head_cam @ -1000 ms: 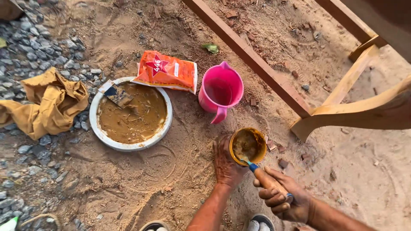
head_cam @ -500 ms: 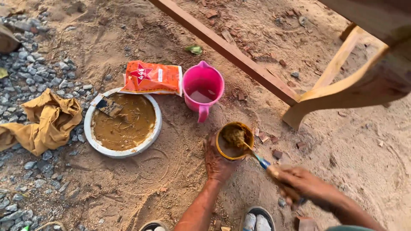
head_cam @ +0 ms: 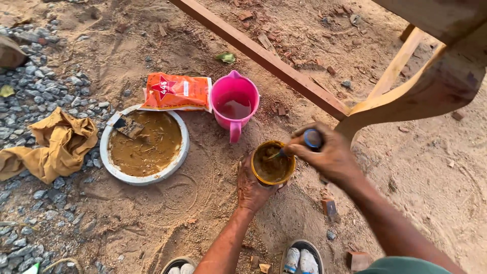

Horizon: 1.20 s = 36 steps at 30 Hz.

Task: Mixing a brown wood-filling paste in a small container using a brush and added liquid.

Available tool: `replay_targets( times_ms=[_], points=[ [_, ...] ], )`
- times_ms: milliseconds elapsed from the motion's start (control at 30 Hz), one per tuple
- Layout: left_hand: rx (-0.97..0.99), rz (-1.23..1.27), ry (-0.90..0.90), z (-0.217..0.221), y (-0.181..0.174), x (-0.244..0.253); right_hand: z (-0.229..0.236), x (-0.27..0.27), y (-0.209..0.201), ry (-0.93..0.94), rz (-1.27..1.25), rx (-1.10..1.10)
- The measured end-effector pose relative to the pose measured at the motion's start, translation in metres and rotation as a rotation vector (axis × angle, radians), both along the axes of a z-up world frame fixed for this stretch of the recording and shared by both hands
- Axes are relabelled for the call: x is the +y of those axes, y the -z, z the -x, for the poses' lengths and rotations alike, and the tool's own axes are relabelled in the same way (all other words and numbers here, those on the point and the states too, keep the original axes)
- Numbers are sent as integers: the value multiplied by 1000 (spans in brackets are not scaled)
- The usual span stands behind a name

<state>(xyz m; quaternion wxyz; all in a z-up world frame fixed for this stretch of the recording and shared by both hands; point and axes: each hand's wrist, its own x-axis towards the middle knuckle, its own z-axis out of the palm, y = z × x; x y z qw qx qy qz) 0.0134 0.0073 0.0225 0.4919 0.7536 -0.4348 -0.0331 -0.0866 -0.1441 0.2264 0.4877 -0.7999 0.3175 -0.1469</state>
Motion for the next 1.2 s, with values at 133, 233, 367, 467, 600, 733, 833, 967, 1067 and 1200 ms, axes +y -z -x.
replay_targets(
  times_ms=[133, 233, 367, 467, 600, 733, 833, 967, 1067, 1200],
  points=[
    [-17, 3, 0, 0, -8, 3, -5, 1, 71, -83, 109, -268],
    [23, -23, 22, -2, -16, 1, -2, 17, 82, 154, -167, -220],
    [225, -107, 72, -10, -40, -2, 9, 25, 81, 259, -154, -297],
    [321, -89, 117, -13, -47, -1, 4, 23, 58, 308, -174, -449],
    [251, -30, 112, -13, -63, -1, -9, 18, 55, 392, -197, -605],
    [311, -28, 139, -14, -67, -1, -11, 28, 103, 366, -119, -621],
    [432, -53, 171, -14, -65, 0, -1, 43, 130, 323, -254, -778],
    [367, -75, 131, -15, -49, 1, 15, 49, 109, 348, -272, -581],
    [320, -87, 115, -16, -50, 1, 19, 33, 90, 310, -282, -581],
    [300, -100, 126, -15, -50, 2, -10, 16, 75, 380, -294, -668]
  ],
)
